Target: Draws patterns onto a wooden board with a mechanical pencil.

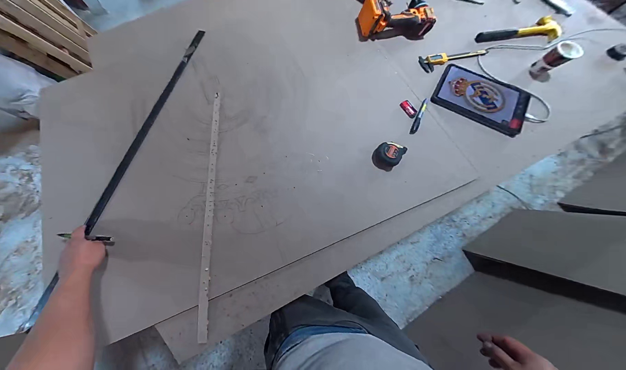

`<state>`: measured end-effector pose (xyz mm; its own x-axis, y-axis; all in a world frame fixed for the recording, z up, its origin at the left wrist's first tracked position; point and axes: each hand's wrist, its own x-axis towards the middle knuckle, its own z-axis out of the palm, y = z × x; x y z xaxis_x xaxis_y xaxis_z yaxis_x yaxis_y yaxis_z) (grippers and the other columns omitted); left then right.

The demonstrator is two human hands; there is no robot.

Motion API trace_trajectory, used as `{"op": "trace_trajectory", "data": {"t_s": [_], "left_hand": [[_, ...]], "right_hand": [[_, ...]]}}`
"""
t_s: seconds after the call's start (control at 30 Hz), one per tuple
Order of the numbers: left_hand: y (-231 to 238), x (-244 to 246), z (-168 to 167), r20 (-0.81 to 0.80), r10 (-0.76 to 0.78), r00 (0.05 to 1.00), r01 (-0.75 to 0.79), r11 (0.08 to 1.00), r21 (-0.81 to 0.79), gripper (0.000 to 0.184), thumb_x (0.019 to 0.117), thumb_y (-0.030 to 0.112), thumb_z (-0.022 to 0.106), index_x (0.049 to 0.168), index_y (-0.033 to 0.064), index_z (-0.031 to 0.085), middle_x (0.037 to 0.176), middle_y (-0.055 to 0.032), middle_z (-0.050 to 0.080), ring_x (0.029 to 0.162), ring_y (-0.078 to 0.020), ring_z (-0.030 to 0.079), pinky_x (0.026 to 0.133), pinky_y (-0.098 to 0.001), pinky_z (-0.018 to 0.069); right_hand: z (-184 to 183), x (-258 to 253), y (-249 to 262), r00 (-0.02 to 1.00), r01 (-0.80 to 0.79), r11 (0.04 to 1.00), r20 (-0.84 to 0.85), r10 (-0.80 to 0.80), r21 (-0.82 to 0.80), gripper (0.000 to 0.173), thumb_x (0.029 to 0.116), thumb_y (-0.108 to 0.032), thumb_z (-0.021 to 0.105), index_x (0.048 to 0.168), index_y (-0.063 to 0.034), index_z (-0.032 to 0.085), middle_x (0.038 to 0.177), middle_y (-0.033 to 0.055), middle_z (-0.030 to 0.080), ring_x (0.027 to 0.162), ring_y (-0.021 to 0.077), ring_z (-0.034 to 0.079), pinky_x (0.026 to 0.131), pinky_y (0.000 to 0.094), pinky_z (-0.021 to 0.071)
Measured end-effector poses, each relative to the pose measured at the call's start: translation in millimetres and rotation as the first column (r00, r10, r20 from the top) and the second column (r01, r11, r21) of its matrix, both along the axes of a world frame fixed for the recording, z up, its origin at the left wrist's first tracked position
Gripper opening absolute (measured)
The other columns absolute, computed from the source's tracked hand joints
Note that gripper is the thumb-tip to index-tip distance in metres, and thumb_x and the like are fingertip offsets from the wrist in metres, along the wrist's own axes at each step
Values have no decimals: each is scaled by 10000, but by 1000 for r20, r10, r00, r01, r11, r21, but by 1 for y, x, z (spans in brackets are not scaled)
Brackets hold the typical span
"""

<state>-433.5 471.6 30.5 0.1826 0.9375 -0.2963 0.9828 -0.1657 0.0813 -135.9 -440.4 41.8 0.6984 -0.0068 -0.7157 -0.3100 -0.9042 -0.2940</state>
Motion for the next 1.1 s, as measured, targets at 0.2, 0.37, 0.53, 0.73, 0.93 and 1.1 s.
{"op": "trace_trajectory", "data": {"t_s": [0.2,0.37,0.53,0.73,0.93,1.1], "left_hand": [[-56,40,23,254,-179,950,132,972,192,506,1059,231,532,1519,32,462,1370,-298,589,1267,-476,578,1052,-680,439],[-167,132,26,839,-108,533,615,730,-297,387,1075,321,508,1219,22,708,961,-125,760,836,-229,745,828,-437,637],[-242,221,6,771,-137,622,766,313,-562,104,946,124,733,1019,55,762,868,-92,763,767,-203,735,759,-389,634],[-251,252,-6,725,-327,606,795,231,-560,82,893,171,753,945,108,749,788,-50,725,665,-172,671,635,-370,575],[-241,255,-11,691,-374,618,784,237,-573,85,875,179,745,947,135,745,830,-20,726,710,-155,674,669,-372,581],[-239,255,-11,717,-415,560,817,138,-559,54,866,169,740,915,150,748,803,0,711,675,-133,649,621,-341,558]], "right_hand": [[6,-2,49,996,-81,997,47,81,-7,275,1024,-313,583,1186,-136,717,1001,53,776,866,209,750,818,481,613],[-29,-30,39,997,-78,996,13,78,-34,218,1031,-266,584,1156,-166,732,972,39,773,848,213,748,812,510,614],[-48,-73,20,999,23,998,-45,-25,-56,218,1031,-244,578,1152,-141,727,967,65,769,845,248,748,807,537,607],[-41,-127,6,978,164,986,-124,-167,-35,283,1020,-268,580,1199,-91,710,1013,115,767,893,267,752,851,519,605],[-42,-151,-4,963,202,979,-178,-203,-24,341,1050,-271,541,1251,-30,674,1072,184,742,933,325,736,880,560,585],[-35,-164,24,941,295,955,-159,-298,-43,311,1041,-267,558,1241,-66,686,1034,135,753,909,275,739,861,518,592]]}}
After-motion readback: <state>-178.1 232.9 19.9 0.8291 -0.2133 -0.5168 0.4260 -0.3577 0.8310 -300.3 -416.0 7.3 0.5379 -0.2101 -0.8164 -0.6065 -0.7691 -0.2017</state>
